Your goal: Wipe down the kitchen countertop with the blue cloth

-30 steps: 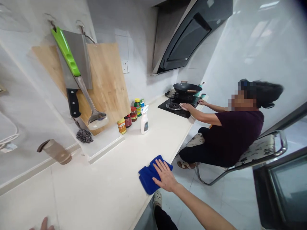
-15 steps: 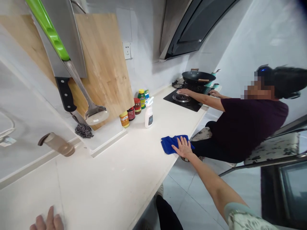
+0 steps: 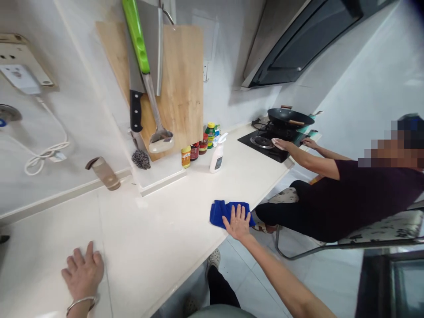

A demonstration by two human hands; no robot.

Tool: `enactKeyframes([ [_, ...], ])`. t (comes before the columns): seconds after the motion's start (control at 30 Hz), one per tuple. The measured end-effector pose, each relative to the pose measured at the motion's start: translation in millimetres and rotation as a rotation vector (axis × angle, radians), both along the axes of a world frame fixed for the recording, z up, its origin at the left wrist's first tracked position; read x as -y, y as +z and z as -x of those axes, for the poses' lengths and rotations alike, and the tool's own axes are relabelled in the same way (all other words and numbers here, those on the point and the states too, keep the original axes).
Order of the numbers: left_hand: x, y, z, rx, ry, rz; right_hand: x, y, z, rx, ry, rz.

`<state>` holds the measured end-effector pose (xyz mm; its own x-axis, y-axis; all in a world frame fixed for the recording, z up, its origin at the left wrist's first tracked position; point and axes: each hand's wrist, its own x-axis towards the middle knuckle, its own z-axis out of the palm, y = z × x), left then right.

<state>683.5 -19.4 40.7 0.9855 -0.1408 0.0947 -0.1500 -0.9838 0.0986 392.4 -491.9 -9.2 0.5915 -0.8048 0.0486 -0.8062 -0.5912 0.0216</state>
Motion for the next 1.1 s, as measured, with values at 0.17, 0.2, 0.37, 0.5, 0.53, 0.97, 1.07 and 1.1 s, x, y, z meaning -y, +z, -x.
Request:
enactKeyframes([
  [0.17,6.6,10.3,5.1,-0.041,0.074,0.163,-85.0,3.4,-15.3,0.028,0.138,0.019],
  [0.2,12.6,10.9,8.3,-0.050,0.066,0.181,-101.7,2.8,-19.9,0.044,0.170,0.012],
  [0.37,83.2,2.5,59.9,-0.017,-0.310,0.259,-177.3,-3.7,-47.2,0.248,0.377,-0.161],
  [0.5,149.7,-9.9,122.2,0.115,-0.801,0.326,-201.5,4.1,-50.8,0.251,0.587,-0.292],
  [0.53,159.5,-13.7,133.8,0.124,-0.855,0.329,-198.4,8.4,-47.2,0.231,0.648,-0.323],
  [0.97,126.0,-49.3,156.4,0.267,-0.614,0.332,-85.0,7.5,2.7,0.565,0.671,-0.404],
  [1.07,98.1,-48.3,150.6,0.238,-0.600,0.289,-72.7,3.0,0.0,0.584,0.611,-0.349],
  [1.1,86.0,-47.2,147.9,0.226,-0.591,0.273,-69.9,1.7,-2.1,0.581,0.604,-0.335],
])
